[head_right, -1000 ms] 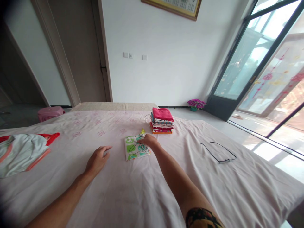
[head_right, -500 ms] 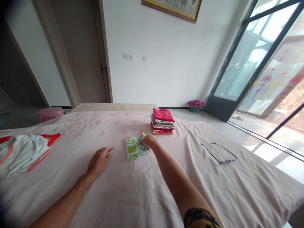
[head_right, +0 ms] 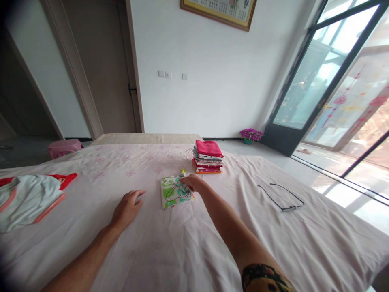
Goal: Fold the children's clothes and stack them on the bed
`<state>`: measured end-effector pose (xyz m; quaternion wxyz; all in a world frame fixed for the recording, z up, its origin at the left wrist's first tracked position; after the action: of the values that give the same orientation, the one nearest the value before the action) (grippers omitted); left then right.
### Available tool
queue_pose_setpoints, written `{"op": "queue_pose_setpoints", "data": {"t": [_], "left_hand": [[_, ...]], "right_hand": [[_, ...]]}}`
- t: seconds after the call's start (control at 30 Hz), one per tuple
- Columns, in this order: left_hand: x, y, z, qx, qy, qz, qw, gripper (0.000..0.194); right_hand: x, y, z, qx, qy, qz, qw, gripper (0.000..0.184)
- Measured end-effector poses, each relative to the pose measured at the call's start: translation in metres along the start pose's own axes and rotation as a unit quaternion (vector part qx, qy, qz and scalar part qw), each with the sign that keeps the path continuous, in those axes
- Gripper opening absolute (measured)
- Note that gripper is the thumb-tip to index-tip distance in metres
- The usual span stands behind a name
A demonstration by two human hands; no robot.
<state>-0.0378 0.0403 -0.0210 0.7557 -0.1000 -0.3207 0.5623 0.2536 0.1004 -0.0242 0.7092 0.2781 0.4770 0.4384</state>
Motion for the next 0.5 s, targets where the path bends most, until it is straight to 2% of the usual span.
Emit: {"op": "queue_pose_setpoints", "data": {"t": [0.1,0.2,0.5], "left_hand": [[0.000,-0.002,0.001,-0.001,-0.003,-0.002,1.000,0.032],[0.000,-0.003,0.001,0.001,-0.001,0.001,1.000,0.032],[0.001,0.000,-0.002,-0.009,-0.006,-0.006,1.000,0.033]], "right_hand": [[0.005,-0.007,-0.003,0.037,0.012,-0.029,0.999,0.017],[0.005,-0.009,-0.009,0.075,0.050,-0.049,0.995,0.010],[-0.007,-0.011,-0.025,0.145,0.160,-0.083,0.973,0.014]]}}
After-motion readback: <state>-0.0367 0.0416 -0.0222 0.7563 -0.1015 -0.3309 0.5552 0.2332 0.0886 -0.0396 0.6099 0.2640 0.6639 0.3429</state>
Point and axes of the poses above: each hand's wrist, its own x-axis towards the middle knuckle, its own z-axis out of the back of the hand, y = z × x, the point moved 8 cm from there along x, towards the middle knuckle, and after that the axes turned 1 degree about -y, right-handed, at the moved point
